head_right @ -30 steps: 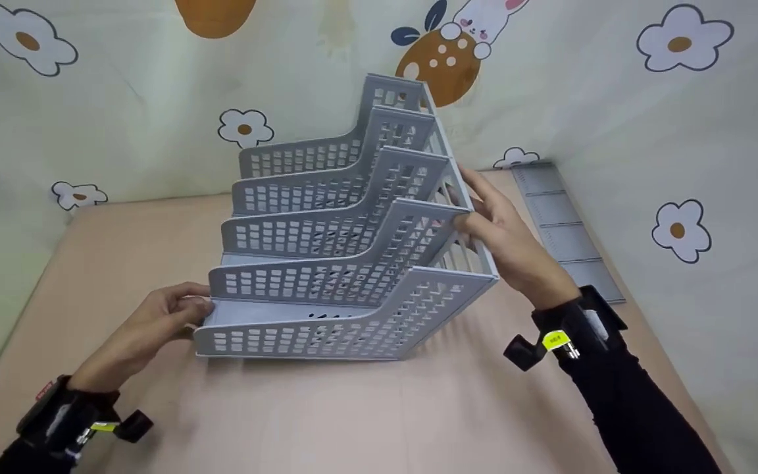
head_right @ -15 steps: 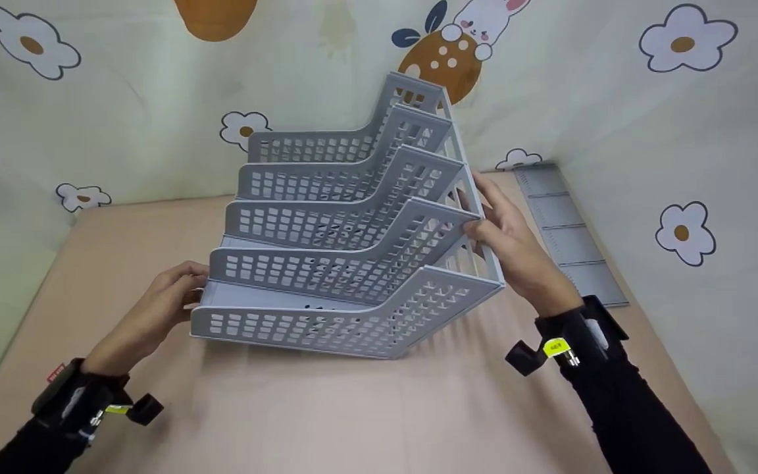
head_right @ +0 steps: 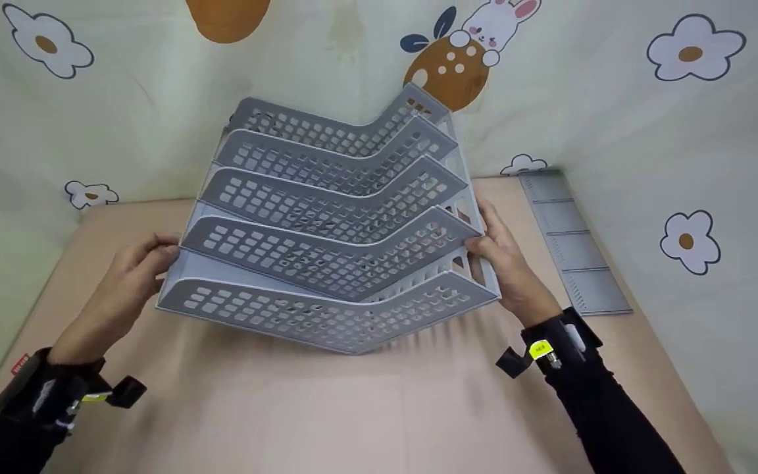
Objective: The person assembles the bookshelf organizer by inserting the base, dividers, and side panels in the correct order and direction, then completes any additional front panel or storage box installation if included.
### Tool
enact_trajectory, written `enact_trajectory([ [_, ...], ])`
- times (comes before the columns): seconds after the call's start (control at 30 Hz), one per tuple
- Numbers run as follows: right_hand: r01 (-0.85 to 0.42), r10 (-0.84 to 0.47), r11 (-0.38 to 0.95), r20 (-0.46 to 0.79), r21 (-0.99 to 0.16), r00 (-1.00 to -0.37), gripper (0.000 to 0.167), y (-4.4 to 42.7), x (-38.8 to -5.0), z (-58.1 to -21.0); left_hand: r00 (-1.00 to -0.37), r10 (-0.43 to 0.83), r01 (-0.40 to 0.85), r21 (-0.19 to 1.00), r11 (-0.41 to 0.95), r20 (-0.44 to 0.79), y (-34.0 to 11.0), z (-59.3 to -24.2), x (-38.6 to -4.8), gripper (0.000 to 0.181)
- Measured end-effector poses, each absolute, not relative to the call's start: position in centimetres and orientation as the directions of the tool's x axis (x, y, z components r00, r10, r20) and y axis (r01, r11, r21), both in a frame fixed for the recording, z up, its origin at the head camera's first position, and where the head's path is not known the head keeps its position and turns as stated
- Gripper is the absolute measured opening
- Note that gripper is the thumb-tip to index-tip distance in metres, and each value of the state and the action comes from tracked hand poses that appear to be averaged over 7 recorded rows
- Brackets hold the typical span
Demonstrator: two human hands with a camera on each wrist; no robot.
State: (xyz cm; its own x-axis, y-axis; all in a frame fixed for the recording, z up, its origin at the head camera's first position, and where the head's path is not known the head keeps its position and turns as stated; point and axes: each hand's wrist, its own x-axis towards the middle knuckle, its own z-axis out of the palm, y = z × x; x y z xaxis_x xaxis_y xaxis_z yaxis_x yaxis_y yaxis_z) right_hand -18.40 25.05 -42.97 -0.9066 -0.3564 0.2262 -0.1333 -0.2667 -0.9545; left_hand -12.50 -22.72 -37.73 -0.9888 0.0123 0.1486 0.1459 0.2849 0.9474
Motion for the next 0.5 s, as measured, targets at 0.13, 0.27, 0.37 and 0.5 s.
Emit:
enact_trajectory([
  [0.13, -0.136, -0.368, -0.198, 0.203, -0.971, -0.908, 0.077, 24.9, -18.7, -44.6, -0.977, 0.032, 0.209, 0.930, 0.303, 0.210, -23.0, -36.1, -13.3, 0.024],
  [0.27, -0.205, -0.408, -0.112, 0.233, -0.972, -0.883, 0.078, 25.5, -19.0, -46.7, -0.965, 0.072, 0.264, 0.932, 0.248, 0.254, -22.0, -35.3, -13.1, 0.030],
  [0.37, -0.289, -0.451, 0.028, 0.246, -0.957, -0.858, 0.078, 25.7, -19.1, -48.8, -0.958, 0.124, 0.278, 0.942, 0.188, 0.258, -20.8, -34.7, -12.2, 0.039],
  [0.5, -0.413, -0.493, 0.223, 0.263, -0.883, -0.829, 0.081, 25.5, -19.3, -51.3, -0.944, 0.173, 0.311, 0.932, 0.187, 0.280, -19.3, -33.6, -10.8, 0.046],
])
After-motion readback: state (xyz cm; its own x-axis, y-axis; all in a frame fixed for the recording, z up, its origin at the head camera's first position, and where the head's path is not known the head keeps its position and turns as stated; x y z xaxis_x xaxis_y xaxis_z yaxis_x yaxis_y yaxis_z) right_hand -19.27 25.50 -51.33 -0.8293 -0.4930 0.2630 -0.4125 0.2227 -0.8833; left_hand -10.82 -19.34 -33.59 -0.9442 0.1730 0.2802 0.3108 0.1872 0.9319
